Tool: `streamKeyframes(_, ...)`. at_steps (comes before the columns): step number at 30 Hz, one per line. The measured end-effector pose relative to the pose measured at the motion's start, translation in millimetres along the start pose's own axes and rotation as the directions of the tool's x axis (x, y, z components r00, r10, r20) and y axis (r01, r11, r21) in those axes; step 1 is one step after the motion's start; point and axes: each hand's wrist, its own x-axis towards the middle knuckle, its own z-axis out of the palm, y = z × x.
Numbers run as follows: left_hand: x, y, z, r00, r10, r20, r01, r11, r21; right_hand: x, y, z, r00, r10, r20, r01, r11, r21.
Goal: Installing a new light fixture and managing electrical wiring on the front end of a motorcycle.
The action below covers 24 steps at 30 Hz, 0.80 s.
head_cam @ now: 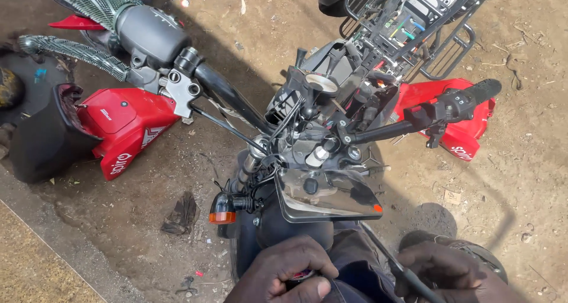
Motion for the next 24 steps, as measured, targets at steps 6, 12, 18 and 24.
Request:
streamKeyframes(6,47.8,-36.6,59.5,0.921,-0.204,0.332,0.196,0.979,0.056,-35.6,78.7,-86.7,0.946,0.261,-0.193,-0.210,0.946,0.248)
streamKeyframes(12,100.4,-103.0,136.9,0.932,-0.328,0.151,0.310,0.941,0.134,28.2,70.6,-99.5,0.743,0.322,-0.587,-0.316,0.942,0.117)
streamKeyframes(18,137.7,-129.0,177.9,0.921,-0.367,-0.130,0.388,0.895,0.219,125.7,46.2,-124.4,0.737,0.187,-0.650,-0.566,0.697,-0.441)
streamKeyframes(24,151.7,-167.5,199.3,0.882,-0.230,-0.411,0.393,0.841,0.372,204.6,53.8,-180.1,0.811,-0.550,-0.201,-0.116,0.185,-0.976)
